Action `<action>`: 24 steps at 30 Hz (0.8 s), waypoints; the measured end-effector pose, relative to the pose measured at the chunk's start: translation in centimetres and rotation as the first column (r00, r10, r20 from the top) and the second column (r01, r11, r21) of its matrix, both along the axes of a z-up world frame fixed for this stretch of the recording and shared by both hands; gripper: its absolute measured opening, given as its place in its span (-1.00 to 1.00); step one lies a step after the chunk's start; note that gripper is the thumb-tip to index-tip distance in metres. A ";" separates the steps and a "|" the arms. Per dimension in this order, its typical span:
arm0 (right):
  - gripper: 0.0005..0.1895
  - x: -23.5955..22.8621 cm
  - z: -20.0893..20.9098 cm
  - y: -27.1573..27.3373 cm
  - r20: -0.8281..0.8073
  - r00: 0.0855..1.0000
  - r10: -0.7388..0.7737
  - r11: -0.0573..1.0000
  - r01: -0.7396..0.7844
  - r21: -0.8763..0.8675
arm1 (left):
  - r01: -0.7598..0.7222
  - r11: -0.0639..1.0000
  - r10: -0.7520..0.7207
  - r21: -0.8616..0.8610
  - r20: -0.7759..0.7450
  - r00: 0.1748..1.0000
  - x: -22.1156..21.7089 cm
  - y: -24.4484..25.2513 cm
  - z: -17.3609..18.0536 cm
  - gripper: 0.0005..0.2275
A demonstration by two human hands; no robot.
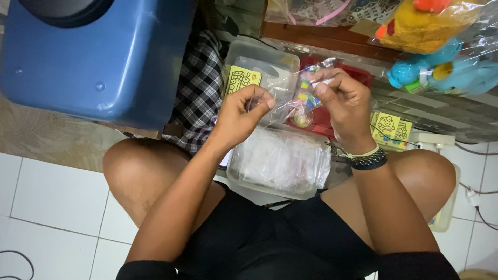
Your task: The person places a printed card and a small plastic toy component into a clear plastic bag and seals it, repeating this for different toy sets.
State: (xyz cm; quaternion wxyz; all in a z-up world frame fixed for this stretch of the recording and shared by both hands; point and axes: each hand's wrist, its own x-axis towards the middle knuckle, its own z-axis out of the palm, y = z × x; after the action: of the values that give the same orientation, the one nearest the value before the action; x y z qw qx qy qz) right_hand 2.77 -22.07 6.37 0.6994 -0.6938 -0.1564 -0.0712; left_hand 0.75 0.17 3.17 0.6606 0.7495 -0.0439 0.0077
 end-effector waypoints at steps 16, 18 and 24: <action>-0.88 -0.7 0.5 0.9 -0.014 0.993 0.117 0.985 -0.118 -0.126 | 0.058 0.996 -0.064 0.061 0.101 0.993 0.0 0.4 0.4 -0.92; -0.85 -0.8 1.2 1.4 0.012 0.984 0.177 0.975 -0.174 -0.140 | 0.125 0.992 -0.125 -0.006 0.013 0.992 -0.4 0.4 0.9 -0.89; -0.77 0.1 -2.2 0.0 0.015 0.989 0.146 0.971 -0.141 -0.193 | 0.328 0.941 -0.322 0.077 -0.086 0.943 -0.8 1.0 2.5 -0.79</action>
State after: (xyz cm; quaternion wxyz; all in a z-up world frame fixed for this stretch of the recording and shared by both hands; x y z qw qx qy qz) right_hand 2.90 -22.07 4.15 0.6305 -0.7435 -0.2223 -0.0153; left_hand -0.05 1.20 5.69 0.6195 0.7607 -0.1435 -0.1306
